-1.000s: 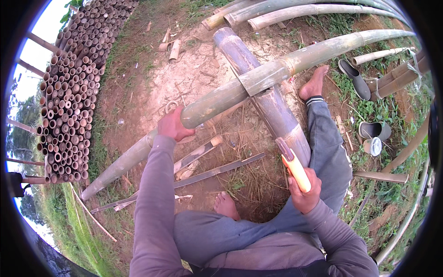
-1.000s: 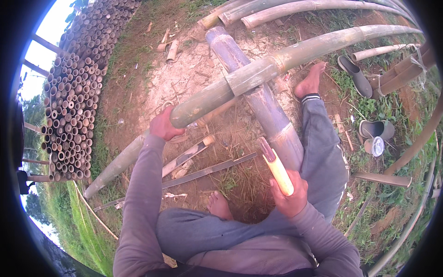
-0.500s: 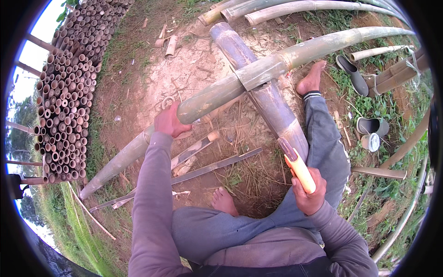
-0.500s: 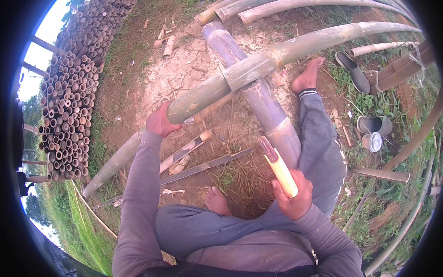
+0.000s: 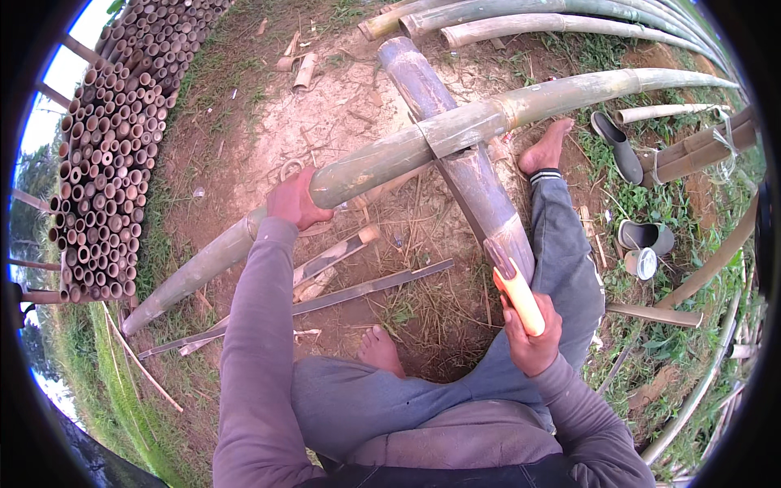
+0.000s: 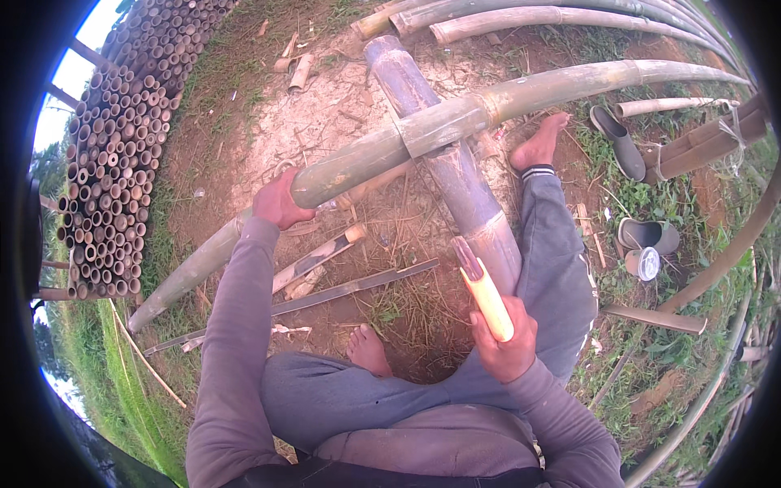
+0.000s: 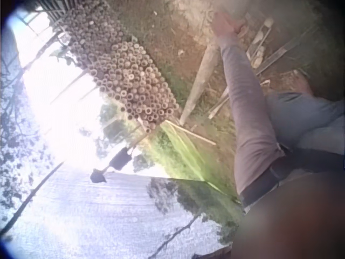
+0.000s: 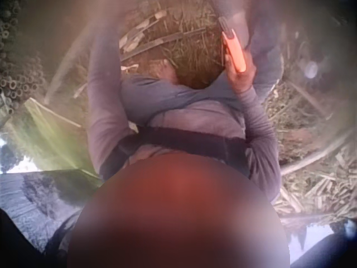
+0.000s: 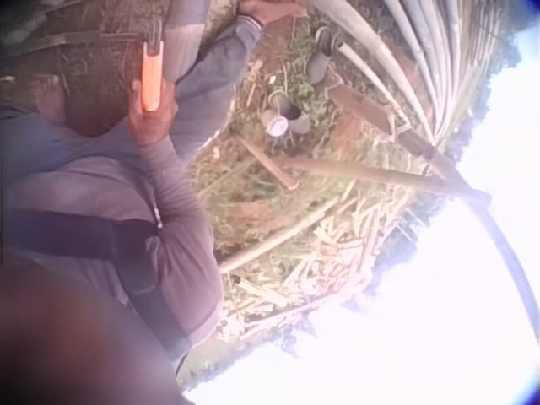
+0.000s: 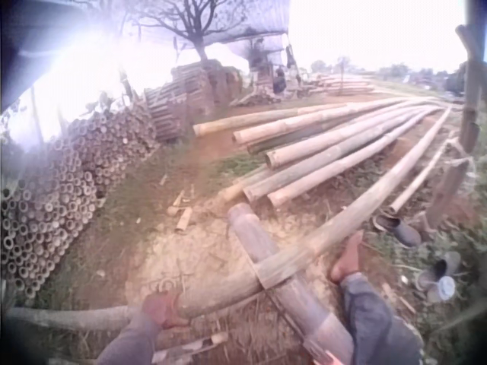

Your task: The person sits on the ground and uses a hand saw to cut long bamboo poles into shorter sections. They repeatedly position the bamboo on a support, saw through it, and set the cut pieces aside.

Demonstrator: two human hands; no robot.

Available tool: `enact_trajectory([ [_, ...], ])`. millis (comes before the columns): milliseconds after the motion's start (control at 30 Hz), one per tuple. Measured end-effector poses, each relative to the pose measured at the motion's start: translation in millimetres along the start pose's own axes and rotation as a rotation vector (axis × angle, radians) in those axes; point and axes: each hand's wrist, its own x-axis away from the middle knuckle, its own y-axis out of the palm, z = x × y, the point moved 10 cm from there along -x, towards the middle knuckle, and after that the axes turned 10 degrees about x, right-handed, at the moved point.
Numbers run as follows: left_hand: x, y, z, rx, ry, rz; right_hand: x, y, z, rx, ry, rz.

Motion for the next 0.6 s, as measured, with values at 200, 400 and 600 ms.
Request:
enact_trajectory([
  [200,-3.1,3.0,-4.6,0.011,-0.007,0.014,-134.9,84.5,9.9,-0.067,-0.033,0.081],
  [400,2.4,-4.0,1.8,0.028,0.039,0.024,-125.9,82.3,4.7,-0.038,0.011,0.054],
  [600,-1.3,9.7,-8.9,0.013,-0.014,-0.022,13.8,0.0,-5.7,0.111,-0.061,0.026],
])
